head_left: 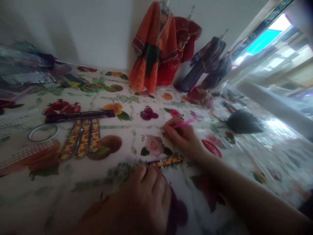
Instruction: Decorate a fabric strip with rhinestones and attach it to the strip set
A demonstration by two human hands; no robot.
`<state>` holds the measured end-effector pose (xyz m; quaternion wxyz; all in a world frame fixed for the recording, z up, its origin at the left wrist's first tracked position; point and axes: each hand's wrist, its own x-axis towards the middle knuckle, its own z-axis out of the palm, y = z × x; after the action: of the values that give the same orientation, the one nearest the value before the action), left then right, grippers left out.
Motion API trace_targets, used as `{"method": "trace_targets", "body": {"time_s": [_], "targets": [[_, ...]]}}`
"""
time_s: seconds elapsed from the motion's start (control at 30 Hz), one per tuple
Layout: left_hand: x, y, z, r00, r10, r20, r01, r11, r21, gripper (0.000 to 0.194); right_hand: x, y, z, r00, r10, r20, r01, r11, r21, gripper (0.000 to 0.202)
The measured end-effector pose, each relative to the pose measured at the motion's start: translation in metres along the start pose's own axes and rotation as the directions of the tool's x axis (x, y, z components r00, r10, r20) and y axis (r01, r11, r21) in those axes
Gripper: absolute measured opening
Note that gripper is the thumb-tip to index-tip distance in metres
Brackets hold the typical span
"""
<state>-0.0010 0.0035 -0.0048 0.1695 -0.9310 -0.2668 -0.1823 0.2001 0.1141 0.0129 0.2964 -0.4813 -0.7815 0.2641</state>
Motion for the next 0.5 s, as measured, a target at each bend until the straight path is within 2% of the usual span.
{"method": "trace_targets", "body": {"time_s": [0.33,0.5], "targets": [[0.0013,-0.0045,-0.0006,0.999,0.044,0.005,-0.044,0.999,0.015,0.025,-0.0019,0.0009,0.0,0.999,-0.001,0.034,0.003,0.999,-0.034,0.014],[-0.0002,-0.0032,0.0007,0.999,0.03,0.011,-0.03,1.0,-0.004,0.024,-0.0021,-0.001,0.0002,0.999,0.015,0.046,-0.012,0.998,-0.063,0.015]]}}
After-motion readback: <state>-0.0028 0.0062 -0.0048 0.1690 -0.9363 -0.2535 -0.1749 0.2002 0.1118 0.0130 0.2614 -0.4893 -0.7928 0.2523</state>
